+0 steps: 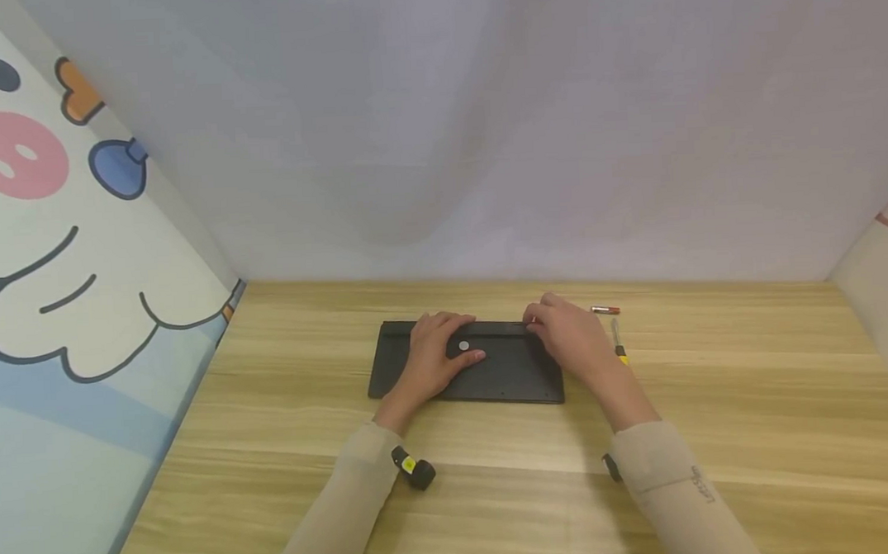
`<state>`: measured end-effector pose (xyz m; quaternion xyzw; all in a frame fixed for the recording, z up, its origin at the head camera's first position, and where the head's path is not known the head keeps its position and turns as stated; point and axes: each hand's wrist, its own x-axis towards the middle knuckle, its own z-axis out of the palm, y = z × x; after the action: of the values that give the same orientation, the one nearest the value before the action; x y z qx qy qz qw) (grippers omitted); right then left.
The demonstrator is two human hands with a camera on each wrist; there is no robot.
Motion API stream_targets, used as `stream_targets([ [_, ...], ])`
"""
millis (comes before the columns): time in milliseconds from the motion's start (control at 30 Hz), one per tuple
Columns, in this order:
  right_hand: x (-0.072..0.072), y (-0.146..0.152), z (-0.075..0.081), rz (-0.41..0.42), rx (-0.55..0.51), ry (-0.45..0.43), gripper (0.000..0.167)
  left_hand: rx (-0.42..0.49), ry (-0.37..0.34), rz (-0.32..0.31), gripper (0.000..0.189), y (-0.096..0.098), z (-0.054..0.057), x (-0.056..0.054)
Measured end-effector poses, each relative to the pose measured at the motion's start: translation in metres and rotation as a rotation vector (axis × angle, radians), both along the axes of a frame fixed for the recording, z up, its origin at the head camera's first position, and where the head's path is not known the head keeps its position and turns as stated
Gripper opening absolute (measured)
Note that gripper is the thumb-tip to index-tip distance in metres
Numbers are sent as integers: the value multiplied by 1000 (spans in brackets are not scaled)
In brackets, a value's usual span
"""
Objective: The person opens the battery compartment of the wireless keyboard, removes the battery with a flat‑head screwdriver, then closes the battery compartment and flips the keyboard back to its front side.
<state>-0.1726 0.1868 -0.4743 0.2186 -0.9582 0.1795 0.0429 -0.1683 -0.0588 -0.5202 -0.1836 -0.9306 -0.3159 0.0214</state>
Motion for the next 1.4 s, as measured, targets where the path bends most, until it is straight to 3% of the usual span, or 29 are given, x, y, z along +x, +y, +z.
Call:
stream_targets([
  [700,0,-1,-2,9,30,-10,10,8,-16,-2,60,1,2,2],
  [1067,4,-3,-3,33,127,49,14,-5,-16,-2,60,1,1,2],
  [1267,9,-4,0,71,259,91,22,-34,-12,-4,60,2,1,1],
  [1400,13,-2,1,74,238,87,28,-48,-2,3,60,1,2,1],
])
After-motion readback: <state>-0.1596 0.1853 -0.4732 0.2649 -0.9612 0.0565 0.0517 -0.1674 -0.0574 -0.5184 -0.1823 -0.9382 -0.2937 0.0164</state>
